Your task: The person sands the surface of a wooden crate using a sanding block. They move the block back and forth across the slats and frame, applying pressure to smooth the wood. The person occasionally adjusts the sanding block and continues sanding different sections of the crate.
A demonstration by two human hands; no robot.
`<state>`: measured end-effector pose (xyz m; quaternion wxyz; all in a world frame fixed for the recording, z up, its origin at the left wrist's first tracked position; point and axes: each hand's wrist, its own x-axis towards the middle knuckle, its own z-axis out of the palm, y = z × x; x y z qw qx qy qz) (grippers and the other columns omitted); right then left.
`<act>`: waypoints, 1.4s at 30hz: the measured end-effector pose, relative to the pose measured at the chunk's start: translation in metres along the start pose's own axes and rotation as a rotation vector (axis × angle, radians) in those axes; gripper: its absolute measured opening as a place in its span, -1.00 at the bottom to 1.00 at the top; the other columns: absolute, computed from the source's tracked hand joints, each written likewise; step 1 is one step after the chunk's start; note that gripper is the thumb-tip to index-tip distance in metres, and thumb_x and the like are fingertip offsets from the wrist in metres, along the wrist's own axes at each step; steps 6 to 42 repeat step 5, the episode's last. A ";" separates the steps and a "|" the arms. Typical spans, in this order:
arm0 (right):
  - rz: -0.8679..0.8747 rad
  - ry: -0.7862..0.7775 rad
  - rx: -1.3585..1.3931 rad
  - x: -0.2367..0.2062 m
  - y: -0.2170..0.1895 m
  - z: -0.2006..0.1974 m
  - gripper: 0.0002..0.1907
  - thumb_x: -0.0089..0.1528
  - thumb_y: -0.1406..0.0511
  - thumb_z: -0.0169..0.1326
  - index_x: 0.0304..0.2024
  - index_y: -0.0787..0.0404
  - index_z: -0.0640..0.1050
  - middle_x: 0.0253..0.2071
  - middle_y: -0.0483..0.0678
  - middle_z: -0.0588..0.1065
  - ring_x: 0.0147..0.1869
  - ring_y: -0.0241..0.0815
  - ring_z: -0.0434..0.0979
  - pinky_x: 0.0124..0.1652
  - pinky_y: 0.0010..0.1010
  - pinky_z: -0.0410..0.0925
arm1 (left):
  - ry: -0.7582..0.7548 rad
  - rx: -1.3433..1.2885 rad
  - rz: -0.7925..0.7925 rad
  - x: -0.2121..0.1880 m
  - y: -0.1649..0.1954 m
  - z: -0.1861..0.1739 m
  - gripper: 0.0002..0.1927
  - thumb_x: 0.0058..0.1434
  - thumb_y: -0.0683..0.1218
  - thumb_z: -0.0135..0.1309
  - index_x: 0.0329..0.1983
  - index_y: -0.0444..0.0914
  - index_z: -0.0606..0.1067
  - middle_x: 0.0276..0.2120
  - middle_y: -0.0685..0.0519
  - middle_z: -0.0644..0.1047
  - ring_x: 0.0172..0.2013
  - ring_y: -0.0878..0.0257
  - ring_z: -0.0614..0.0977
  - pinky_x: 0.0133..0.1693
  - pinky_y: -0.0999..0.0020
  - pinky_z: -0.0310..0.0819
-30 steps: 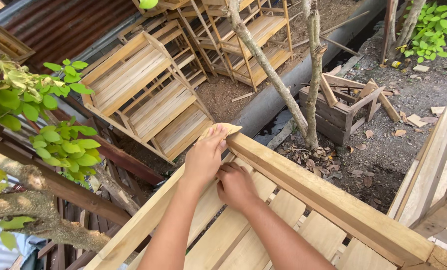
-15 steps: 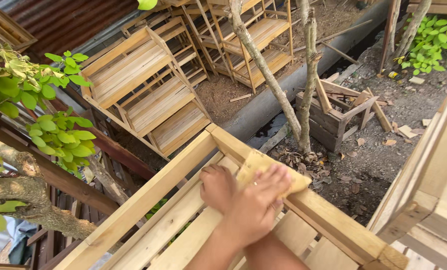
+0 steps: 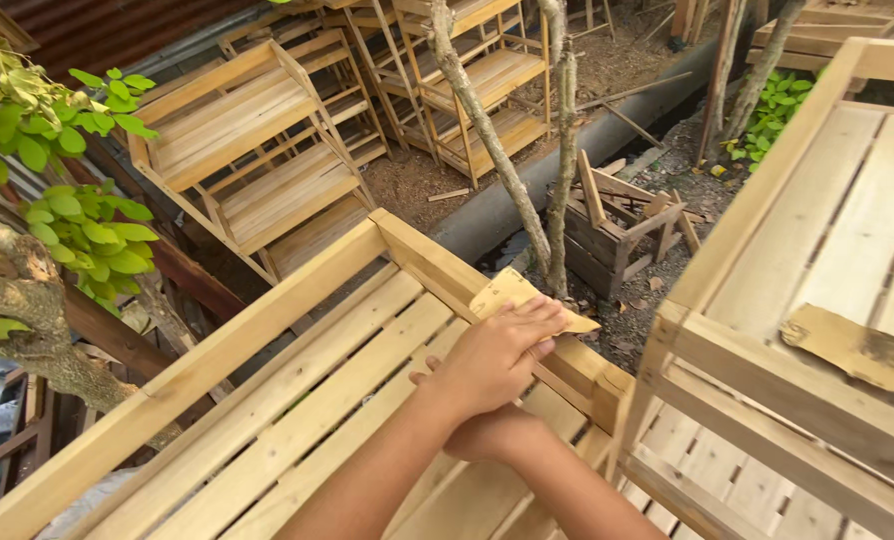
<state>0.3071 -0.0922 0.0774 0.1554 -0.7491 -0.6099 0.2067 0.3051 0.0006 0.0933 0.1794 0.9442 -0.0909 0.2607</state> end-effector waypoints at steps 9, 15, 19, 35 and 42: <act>-0.354 0.339 0.091 -0.007 0.031 -0.021 -0.42 0.00 0.44 -0.07 0.09 0.20 0.58 0.42 0.13 0.38 0.55 0.11 0.21 0.38 -0.17 0.18 | 0.049 0.190 -0.527 0.019 -0.018 -0.039 -0.61 0.38 -0.11 -0.12 0.24 -0.17 0.50 0.14 -0.10 0.55 0.04 -0.07 0.61 0.06 0.07 0.46; -0.354 0.339 0.091 -0.007 0.031 -0.021 -0.42 0.00 0.44 -0.07 0.09 0.20 0.58 0.42 0.13 0.38 0.55 0.11 0.21 0.38 -0.17 0.18 | 0.049 0.190 -0.527 0.019 -0.018 -0.039 -0.61 0.38 -0.11 -0.12 0.24 -0.17 0.50 0.14 -0.10 0.55 0.04 -0.07 0.61 0.06 0.07 0.46; -0.354 0.339 0.091 -0.007 0.031 -0.021 -0.42 0.00 0.44 -0.07 0.09 0.20 0.58 0.42 0.13 0.38 0.55 0.11 0.21 0.38 -0.17 0.18 | 0.049 0.190 -0.527 0.019 -0.018 -0.039 -0.61 0.38 -0.11 -0.12 0.24 -0.17 0.50 0.14 -0.10 0.55 0.04 -0.07 0.61 0.06 0.07 0.46; -0.354 0.339 0.091 -0.007 0.031 -0.021 -0.42 0.00 0.44 -0.07 0.09 0.20 0.58 0.42 0.13 0.38 0.55 0.11 0.21 0.38 -0.17 0.18 | 0.049 0.190 -0.527 0.019 -0.018 -0.039 -0.61 0.38 -0.11 -0.12 0.24 -0.17 0.50 0.14 -0.10 0.55 0.04 -0.07 0.61 0.06 0.07 0.46; -0.354 0.339 0.091 -0.007 0.031 -0.021 -0.42 0.00 0.44 -0.07 0.09 0.20 0.58 0.42 0.13 0.38 0.55 0.11 0.21 0.38 -0.17 0.18 | 0.049 0.190 -0.527 0.019 -0.018 -0.039 -0.61 0.38 -0.11 -0.12 0.24 -0.17 0.50 0.14 -0.10 0.55 0.04 -0.07 0.61 0.06 0.07 0.46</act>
